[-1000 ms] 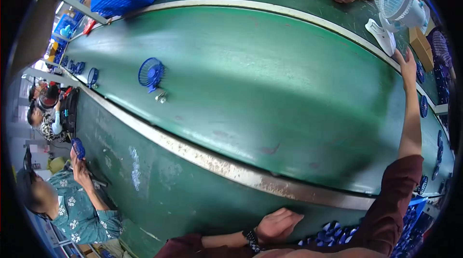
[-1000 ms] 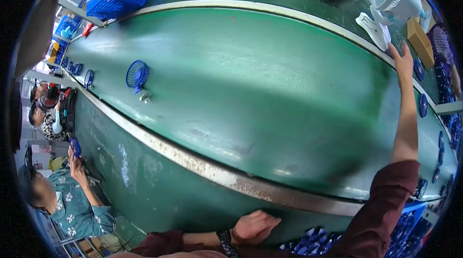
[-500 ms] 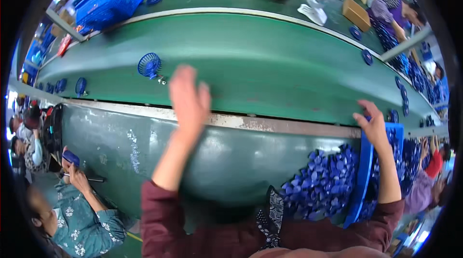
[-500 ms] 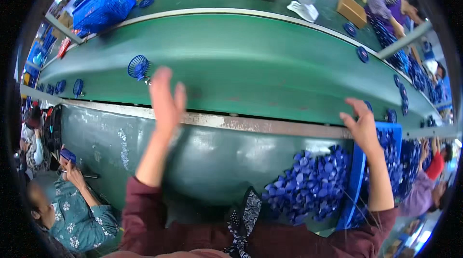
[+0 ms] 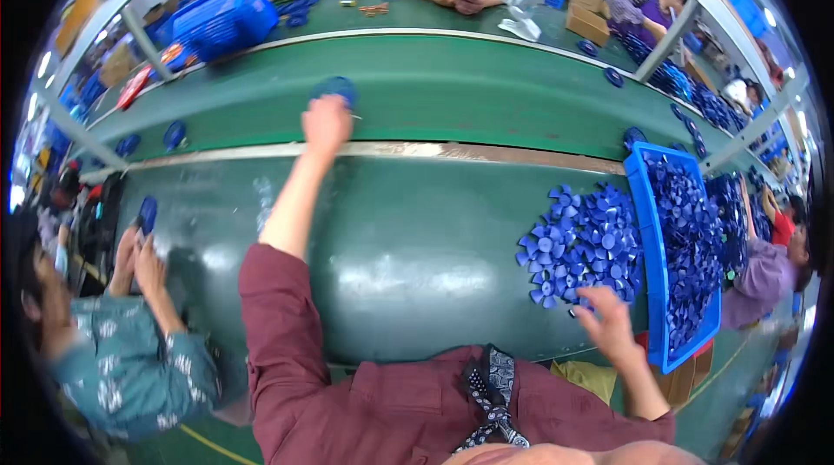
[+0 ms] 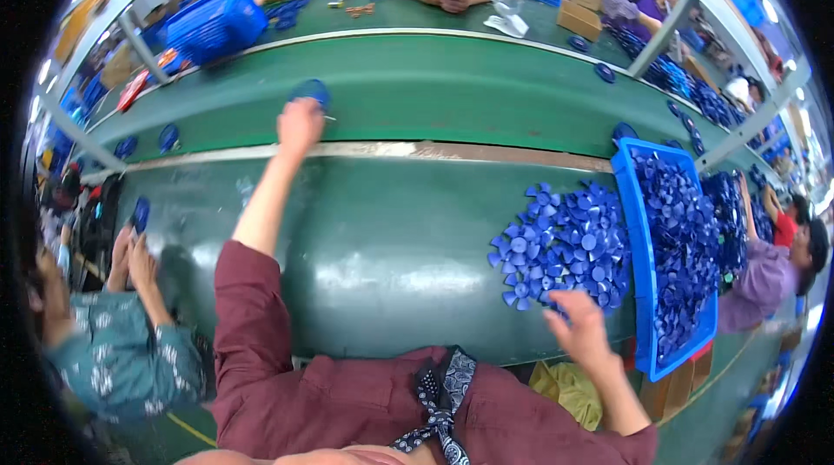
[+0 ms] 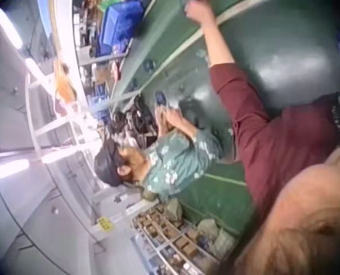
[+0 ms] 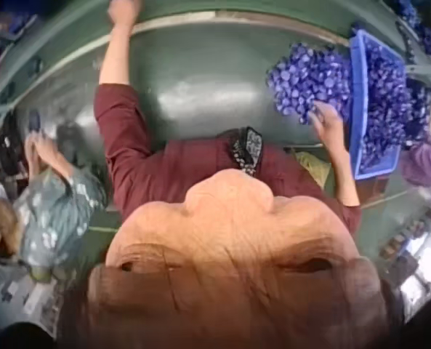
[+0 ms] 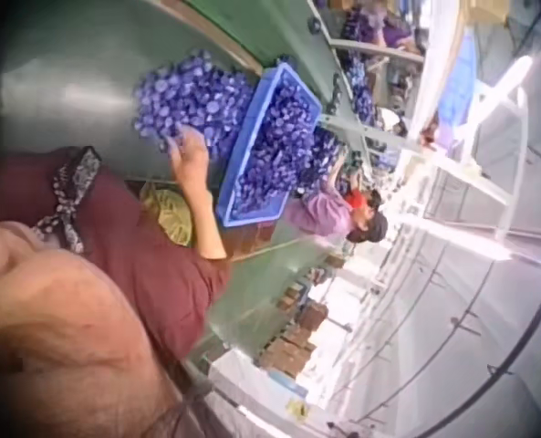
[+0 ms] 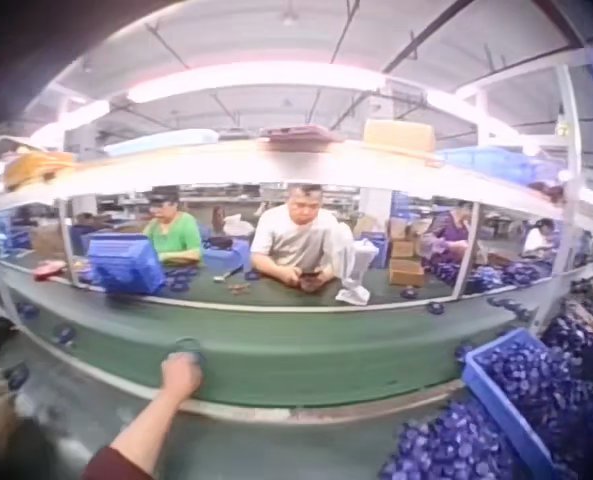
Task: The person assembles portable fans by spreading fan blades from a crate onto the workstation, attaching the blades into fan covers by hand, and placing the assembled fan components onto the conveyor belt.
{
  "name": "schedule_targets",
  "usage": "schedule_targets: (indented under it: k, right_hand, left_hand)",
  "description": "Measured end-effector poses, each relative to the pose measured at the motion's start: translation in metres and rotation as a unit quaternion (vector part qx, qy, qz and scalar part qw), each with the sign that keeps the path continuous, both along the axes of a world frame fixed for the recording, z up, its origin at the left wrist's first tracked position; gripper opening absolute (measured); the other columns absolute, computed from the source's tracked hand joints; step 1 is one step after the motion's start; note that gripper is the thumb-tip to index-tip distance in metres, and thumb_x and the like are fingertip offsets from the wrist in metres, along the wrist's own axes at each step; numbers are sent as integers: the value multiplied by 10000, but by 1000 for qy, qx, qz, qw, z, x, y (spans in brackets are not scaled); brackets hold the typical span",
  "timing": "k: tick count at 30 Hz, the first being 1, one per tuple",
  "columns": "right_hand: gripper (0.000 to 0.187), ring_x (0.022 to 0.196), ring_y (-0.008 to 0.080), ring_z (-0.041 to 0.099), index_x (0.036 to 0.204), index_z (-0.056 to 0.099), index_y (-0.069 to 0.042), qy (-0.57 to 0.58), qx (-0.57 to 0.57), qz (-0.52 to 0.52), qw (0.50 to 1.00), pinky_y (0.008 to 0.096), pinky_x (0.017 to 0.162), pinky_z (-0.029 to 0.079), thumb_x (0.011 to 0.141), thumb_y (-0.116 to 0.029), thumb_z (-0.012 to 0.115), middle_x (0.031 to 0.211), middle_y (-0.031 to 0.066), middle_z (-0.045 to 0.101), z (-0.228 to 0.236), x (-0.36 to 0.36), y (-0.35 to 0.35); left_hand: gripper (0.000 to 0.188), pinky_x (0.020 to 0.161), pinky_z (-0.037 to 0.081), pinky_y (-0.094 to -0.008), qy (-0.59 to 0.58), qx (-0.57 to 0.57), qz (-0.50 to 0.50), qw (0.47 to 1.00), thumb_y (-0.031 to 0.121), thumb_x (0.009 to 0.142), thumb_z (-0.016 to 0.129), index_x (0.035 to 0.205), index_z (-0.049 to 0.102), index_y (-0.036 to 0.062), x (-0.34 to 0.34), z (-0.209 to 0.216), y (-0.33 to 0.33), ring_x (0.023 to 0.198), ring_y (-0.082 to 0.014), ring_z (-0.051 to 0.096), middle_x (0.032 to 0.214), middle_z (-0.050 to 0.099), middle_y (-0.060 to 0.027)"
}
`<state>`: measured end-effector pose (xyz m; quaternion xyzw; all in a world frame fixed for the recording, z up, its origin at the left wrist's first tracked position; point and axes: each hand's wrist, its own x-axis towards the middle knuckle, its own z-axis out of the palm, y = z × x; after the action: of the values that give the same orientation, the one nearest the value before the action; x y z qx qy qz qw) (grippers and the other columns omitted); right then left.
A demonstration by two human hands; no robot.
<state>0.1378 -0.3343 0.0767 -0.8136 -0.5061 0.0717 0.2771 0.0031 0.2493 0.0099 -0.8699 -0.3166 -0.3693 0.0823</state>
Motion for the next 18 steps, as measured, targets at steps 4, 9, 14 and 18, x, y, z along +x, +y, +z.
schedule_targets:
  k: [4,9,14,18]
  right_hand:
    - [222,785,277,645,997,635,-9,93,94,-6,991,347,688,519,780,-21,682,906,140,651,-75,-60,5]
    - [213,788,295,605,966,644,-21,-26,193,34,980,371,674,504,758,13,672,878,123,613,-111,-103,39]
    - [173,790,307,594,932,628,-22,-47,207,24,977,385,670,501,765,10,659,859,122,590,-109,-107,43]
    - [191,807,306,597,956,618,-32,-65,207,21,976,395,678,503,770,-3,649,873,123,587,-113,-108,43]
  left_hand:
    - [60,663,441,-481,102,-107,-130,980,120,763,598,796,612,71,-42,20,-181,815,-337,564,804,583,-134]
    - [240,834,453,-418,9,-201,-155,967,128,753,690,977,620,76,-118,0,-296,967,-326,548,1006,586,-122]
    - [293,871,461,-406,-167,-243,-27,955,135,869,608,1123,567,-6,-153,-32,-309,1000,-331,560,1124,568,-181]
    - [267,770,504,-345,-270,-360,8,893,157,920,556,1122,570,-18,-151,-46,-294,848,-229,617,980,620,-137]
